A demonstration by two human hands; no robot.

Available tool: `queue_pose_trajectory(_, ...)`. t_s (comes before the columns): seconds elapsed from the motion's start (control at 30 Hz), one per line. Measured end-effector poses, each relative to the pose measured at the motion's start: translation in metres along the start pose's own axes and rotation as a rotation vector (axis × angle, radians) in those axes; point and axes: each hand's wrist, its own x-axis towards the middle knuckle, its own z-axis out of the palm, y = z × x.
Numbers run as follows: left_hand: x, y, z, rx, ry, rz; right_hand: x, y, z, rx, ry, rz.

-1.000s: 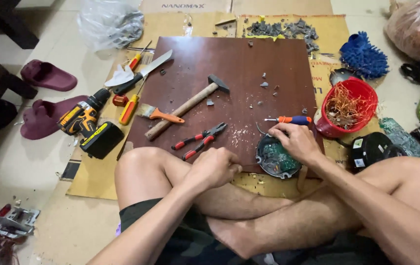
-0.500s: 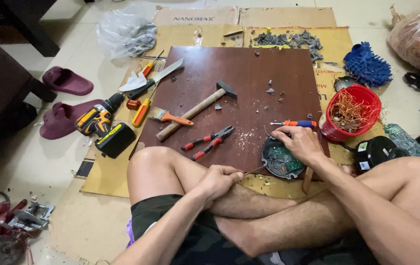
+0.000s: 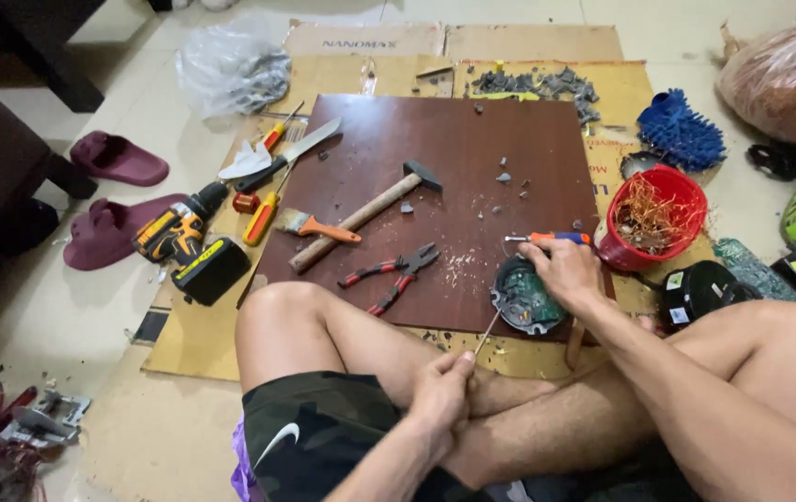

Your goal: The person sits on the floor and uses a screwdriver and pliers to scrape and remove material from a small circular electronic component. They repeatedly scrape the surface and occasionally use pliers to pull off pieces, working on the same object throughout the clip.

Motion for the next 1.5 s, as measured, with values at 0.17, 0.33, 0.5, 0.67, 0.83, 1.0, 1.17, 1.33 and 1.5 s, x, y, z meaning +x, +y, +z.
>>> queue_pose_trajectory(0.17, -0.010, -0.010, 0.011, 0.289, 0.102, 0.183, -0.016, 0.016, -0.005, 0.137, -0.063, 0.209)
queue_pose_trajectory(0.33, -0.023, 0.038, -0.008, 0.872, 0.083, 0.507, -0.013, 0.022, 0.005, 0.100, -0.018, 0.107)
queue_pose_trajectory(0.5, -0.021, 0.090, 0.005, 1.589, 0.080, 0.534, -0.012, 0.017, 0.008, 0.046, -0.012, 0.158)
queue_pose_trajectory(0.67, 0.017, 0.084, -0.002, 1.303, -0.002, 0.525, -0.012, 0.012, -0.009, 0.059, -0.050, 0.238)
queue_pose_trajectory(0.83, 0.051, 0.039, -0.018, 0.715, 0.020, 0.339, 0.012, 0.056, 0.027, 0.074, -0.034, 0.340)
queue_pose_trajectory(1.0, -0.010, 0.067, 0.015, 0.110, 0.036, 0.156, -0.001, 0.026, 0.005, 0.085, -0.056, 0.342)
queue_pose_trajectory(1.17, 0.006, 0.078, -0.009, 0.873, 0.089, 0.437, -0.009, 0.029, 0.005, 0.089, -0.116, 0.348)
queue_pose_trajectory(1.33, -0.022, 0.101, 0.008, 1.426, 0.103, 0.530, -0.015, 0.027, 0.004, 0.085, -0.093, 0.307)
queue_pose_trajectory(1.5, -0.001, 0.084, 0.018, 1.792, 0.161, 0.905, -0.005, 0.034, 0.013, 0.078, -0.089, 0.293)
